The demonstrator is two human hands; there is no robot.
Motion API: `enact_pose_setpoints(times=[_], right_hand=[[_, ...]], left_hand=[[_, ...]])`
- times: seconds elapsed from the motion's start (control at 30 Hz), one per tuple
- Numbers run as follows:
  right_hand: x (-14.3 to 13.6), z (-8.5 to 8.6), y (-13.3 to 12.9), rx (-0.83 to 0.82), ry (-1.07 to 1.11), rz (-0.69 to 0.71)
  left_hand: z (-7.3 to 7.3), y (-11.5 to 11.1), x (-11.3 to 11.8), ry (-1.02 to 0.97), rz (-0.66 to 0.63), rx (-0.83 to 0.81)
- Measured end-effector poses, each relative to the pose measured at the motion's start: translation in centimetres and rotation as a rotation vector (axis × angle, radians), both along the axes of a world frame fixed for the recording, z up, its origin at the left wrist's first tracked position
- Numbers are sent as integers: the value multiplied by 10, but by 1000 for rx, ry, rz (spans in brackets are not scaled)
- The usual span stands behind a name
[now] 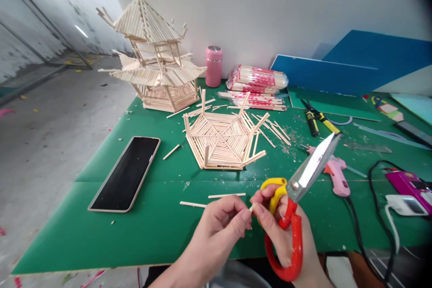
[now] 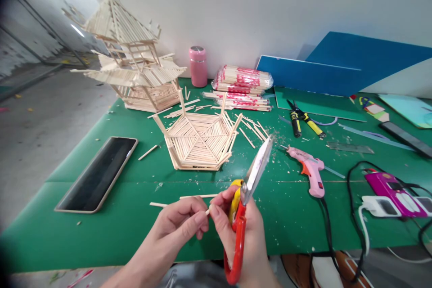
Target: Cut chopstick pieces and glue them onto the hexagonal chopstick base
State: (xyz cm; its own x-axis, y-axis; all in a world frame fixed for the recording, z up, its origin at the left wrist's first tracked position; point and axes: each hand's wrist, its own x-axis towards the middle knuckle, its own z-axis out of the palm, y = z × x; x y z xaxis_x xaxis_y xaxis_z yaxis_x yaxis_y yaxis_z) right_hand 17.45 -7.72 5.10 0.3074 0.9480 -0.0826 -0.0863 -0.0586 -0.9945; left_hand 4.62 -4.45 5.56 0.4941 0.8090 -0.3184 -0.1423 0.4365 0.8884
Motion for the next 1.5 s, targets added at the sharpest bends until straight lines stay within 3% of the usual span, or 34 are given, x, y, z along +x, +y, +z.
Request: enact_pose_setpoints(times=[0.17, 0.27, 0.57, 0.8, 1.0, 1.23, 1.5], right_hand=[[-1, 1, 0, 13, -15, 59], [0, 1, 1, 37, -26, 108], [-2, -9, -5, -4, -194, 10], [-2, -6, -7, 59, -388, -19], [5, -11, -7, 28, -549, 111], [3, -21, -8, -24, -629, 79], [3, -14, 1, -77, -392, 55]], left_hand=[[-5, -1, 2, -152, 32, -117], [-8, -1, 3, -208, -10, -189], [-6, -3, 6, -341, -17, -392], [-9, -5, 3, -373, 54, -568], [-10, -7, 6, -338, 99, -579], [-14, -6, 6, -345, 130, -604], [-14, -2, 5, -395, 181, -586]])
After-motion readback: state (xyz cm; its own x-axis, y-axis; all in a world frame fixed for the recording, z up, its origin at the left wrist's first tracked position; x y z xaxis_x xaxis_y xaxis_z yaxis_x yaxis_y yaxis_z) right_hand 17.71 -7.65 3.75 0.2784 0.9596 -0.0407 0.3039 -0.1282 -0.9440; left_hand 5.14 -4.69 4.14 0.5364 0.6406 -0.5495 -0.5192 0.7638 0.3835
